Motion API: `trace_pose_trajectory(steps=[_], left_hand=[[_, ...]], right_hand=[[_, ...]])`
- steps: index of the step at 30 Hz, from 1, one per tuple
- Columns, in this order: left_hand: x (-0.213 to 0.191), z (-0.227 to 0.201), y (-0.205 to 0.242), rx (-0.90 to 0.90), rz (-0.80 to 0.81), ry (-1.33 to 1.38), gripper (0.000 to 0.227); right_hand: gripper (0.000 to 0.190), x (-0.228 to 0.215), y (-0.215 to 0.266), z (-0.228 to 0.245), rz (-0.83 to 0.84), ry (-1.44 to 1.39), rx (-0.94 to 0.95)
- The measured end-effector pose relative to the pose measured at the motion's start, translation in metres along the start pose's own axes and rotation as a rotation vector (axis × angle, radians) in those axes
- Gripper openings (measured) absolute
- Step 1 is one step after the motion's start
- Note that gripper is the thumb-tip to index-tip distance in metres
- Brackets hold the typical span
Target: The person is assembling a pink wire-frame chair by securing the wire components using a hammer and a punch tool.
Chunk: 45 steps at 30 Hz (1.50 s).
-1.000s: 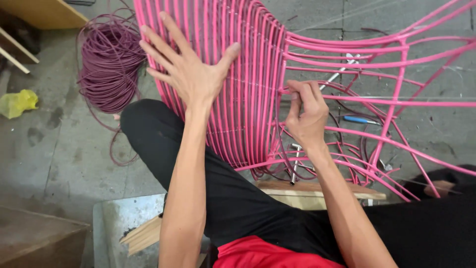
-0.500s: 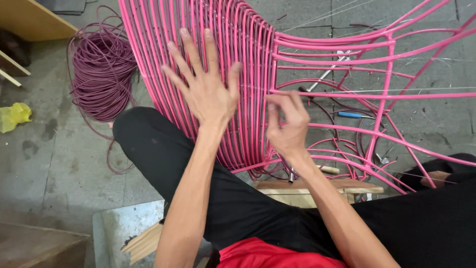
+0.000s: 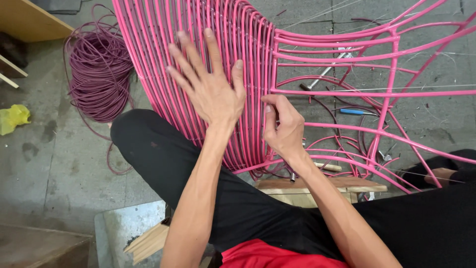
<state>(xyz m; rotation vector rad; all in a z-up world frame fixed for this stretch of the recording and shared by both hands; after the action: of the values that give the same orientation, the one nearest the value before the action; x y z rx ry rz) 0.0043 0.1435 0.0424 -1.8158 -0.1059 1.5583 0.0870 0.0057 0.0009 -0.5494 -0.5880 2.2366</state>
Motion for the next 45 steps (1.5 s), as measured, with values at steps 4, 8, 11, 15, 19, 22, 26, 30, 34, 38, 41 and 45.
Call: trace_pose_trajectory(steps=[4,8,11,15,19,22,26,30,34,38,41,45], left_hand=[[-0.007,-0.014,0.004,0.115,0.133,-0.03,0.075],[-0.005,-0.03,0.016,0.201,0.148,0.063,0.078],[0.001,-0.033,0.023,0.287,0.152,0.028,0.068],[0.004,-0.033,0.023,0.307,0.141,0.016,0.065],[0.003,-0.033,0.023,0.305,0.128,0.017,0.063],[0.005,-0.035,0.023,0.303,0.122,0.023,0.062],[0.006,-0.038,0.023,0.292,0.12,0.014,0.062],[0.009,-0.04,0.025,0.292,0.092,0.005,0.061],[0.011,-0.04,0.025,0.275,0.083,0.032,0.062],[0.01,-0.041,0.025,0.273,0.087,0.051,0.062],[0.009,-0.042,0.025,0.272,0.081,0.053,0.063],[0.009,-0.042,0.024,0.271,0.077,0.07,0.064]], right_hand=[[0.02,0.001,0.001,-0.001,-0.001,-0.007,-0.005],[0.019,0.001,0.002,-0.003,-0.012,-0.006,-0.043],[0.019,0.002,0.002,-0.002,-0.015,-0.003,-0.045],[0.018,0.001,0.002,-0.002,-0.016,-0.006,-0.039],[0.018,0.003,0.002,-0.002,-0.024,-0.016,-0.029],[0.019,0.002,0.002,-0.003,-0.026,-0.007,-0.029],[0.02,0.002,0.002,-0.005,-0.025,0.005,-0.023],[0.02,0.001,0.0,-0.002,-0.026,-0.005,-0.01],[0.021,0.001,0.001,-0.004,-0.028,-0.014,-0.001],[0.022,0.001,0.001,-0.006,-0.03,-0.001,0.002],[0.024,0.002,0.003,-0.01,-0.027,0.012,-0.004],[0.032,0.003,0.008,-0.019,-0.03,0.015,0.039]])
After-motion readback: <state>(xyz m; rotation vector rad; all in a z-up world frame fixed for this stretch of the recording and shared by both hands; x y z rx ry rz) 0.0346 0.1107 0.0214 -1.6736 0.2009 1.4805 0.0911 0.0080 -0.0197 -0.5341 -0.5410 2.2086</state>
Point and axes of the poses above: each hand's wrist, its own y-axis away from the middle knuckle, its own x-axis out of the palm, z = x × y, the point moved 3 cm from there along -y, towards the middle knuckle, and after that the axes turned 11 degrees about -y, right-handed, at the moved point
